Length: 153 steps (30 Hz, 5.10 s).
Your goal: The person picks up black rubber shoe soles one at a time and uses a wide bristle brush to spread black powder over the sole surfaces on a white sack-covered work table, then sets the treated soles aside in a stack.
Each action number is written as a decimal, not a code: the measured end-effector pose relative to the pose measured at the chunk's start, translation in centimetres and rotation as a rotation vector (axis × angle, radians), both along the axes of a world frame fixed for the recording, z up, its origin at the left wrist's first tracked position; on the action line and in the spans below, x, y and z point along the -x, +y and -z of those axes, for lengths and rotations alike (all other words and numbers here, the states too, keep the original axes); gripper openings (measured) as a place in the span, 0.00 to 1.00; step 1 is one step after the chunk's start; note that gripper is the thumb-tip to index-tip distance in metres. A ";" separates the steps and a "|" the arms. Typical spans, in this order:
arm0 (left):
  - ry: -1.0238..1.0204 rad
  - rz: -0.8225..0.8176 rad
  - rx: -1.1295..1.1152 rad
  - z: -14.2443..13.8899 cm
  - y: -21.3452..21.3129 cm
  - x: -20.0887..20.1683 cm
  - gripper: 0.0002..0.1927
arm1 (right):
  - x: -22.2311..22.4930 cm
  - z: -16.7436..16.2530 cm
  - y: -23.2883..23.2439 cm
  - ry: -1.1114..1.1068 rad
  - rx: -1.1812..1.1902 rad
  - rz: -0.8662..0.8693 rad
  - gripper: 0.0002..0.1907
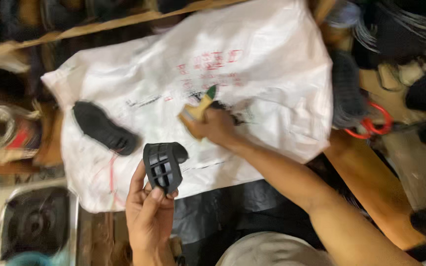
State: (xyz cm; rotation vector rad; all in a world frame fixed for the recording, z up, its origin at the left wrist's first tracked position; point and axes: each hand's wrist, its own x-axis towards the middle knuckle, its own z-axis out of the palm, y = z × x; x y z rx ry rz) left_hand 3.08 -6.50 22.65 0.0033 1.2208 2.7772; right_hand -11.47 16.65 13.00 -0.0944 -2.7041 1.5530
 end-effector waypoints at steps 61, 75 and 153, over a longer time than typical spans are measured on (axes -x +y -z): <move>-0.123 -0.658 1.470 10.5 -8.3 18.8 0.28 | 4.1 1.7 -1.0 0.465 -0.362 -0.021 0.23; -0.353 -0.352 0.137 13.8 -1.8 9.7 0.28 | 4.8 -3.2 0.0 0.215 -0.155 -0.066 0.14; 0.246 -0.643 1.032 10.9 -0.5 9.3 0.17 | 9.1 -9.2 1.8 0.273 0.011 -0.103 0.10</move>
